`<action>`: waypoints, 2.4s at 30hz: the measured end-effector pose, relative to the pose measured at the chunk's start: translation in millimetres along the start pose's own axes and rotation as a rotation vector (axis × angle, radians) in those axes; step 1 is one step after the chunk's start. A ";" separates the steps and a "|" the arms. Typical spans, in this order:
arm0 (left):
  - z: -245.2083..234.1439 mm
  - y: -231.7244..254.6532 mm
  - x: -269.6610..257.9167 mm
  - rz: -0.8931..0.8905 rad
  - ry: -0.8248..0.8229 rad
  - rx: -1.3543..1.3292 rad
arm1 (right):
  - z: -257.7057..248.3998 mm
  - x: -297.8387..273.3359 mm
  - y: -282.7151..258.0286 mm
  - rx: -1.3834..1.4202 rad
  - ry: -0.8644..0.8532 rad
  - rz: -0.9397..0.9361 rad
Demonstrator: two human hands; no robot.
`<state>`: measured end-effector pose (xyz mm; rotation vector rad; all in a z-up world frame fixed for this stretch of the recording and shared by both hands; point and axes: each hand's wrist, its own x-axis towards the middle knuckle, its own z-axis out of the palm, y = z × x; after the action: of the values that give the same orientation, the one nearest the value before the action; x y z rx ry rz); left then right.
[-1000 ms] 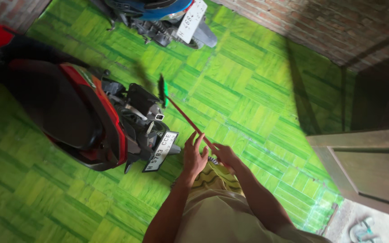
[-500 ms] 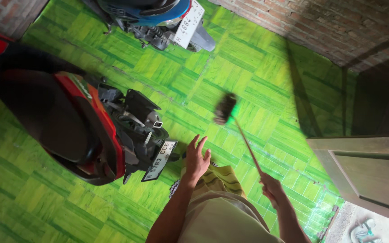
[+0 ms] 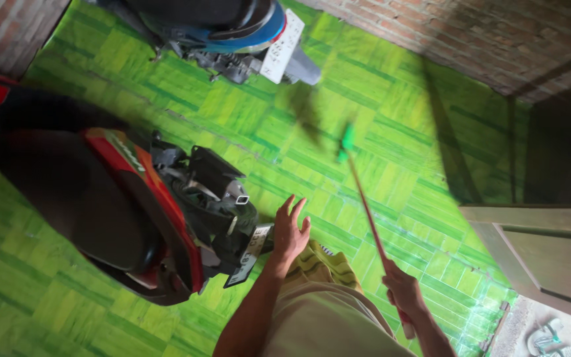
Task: The person sweeps a green tiled floor using a broom, pushing debris toward an open doorway while holding a bundled cloth in their other hand. They move around a motorcycle and sweep dirt out of the entryway.
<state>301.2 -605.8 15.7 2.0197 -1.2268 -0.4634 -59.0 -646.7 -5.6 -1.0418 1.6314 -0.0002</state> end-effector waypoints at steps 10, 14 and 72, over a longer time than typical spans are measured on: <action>-48.0 -45.4 27.9 -0.075 0.085 0.025 | 194.5 62.5 -192.3 0.042 -0.581 -0.212; -64.2 -62.7 24.9 -0.104 0.139 0.035 | 292.9 116.1 -255.3 0.148 -0.676 -0.133; -32.1 -20.7 137.3 0.080 -0.096 0.055 | 155.7 236.3 -268.8 0.309 -0.181 0.063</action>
<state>400.3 -707.2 30.5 2.0054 -1.3873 -0.4980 237.5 -877.1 -111.9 -0.7323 1.4444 -0.1098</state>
